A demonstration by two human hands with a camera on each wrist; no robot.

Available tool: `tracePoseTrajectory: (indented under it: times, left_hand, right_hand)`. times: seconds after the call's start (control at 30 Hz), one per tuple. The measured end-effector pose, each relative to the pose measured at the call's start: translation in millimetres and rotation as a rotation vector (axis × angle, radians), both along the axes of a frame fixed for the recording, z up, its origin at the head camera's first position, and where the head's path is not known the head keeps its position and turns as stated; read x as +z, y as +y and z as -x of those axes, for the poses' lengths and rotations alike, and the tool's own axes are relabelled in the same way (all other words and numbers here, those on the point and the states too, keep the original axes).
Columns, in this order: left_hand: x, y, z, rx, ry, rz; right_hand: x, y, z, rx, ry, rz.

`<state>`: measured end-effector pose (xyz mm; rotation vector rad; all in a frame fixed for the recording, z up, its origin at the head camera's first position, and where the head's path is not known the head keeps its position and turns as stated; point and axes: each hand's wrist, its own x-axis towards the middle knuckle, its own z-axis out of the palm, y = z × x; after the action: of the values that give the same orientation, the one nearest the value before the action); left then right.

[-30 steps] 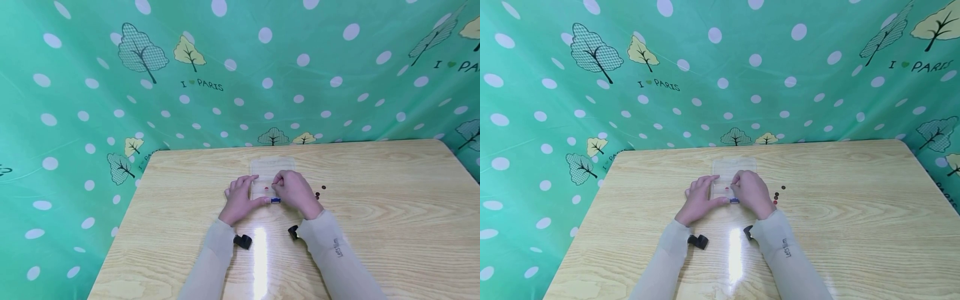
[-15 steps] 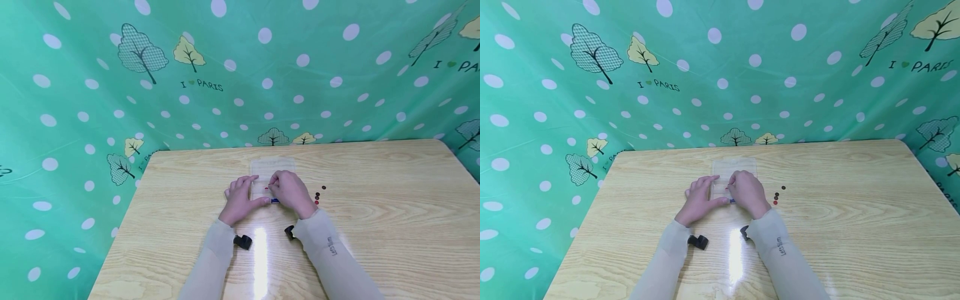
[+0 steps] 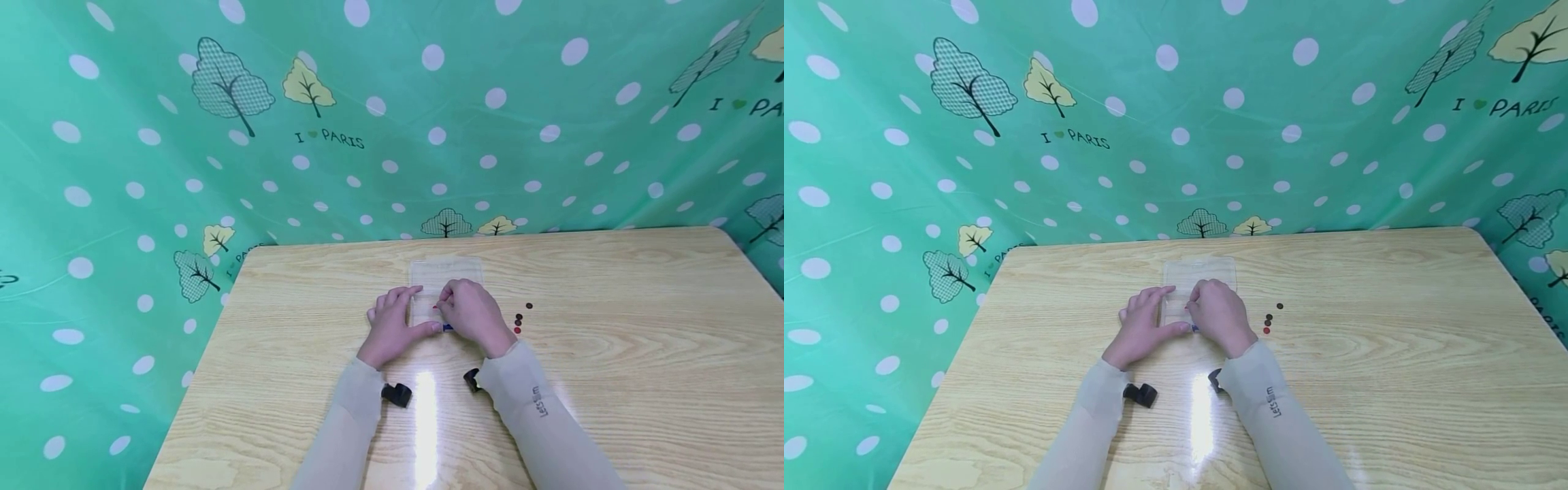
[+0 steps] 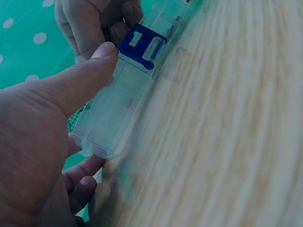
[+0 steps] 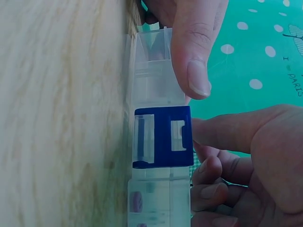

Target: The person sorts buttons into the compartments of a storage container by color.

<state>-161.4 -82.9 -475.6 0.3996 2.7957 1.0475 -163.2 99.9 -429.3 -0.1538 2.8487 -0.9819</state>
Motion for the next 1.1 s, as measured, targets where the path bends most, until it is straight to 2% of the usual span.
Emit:
tracePoseTrajectory:
  times: [0.8,1.1]
  left_hand:
    - [-0.1,0,0.4,0.000,0.004,0.018]
    - [0.2,1,-0.3,0.000,0.004,0.012]
  right_hand:
    - [-0.2,5,-6.8,-0.014,0.021,0.027]
    - [5.6,10,-10.4,-0.012,0.021,0.037]
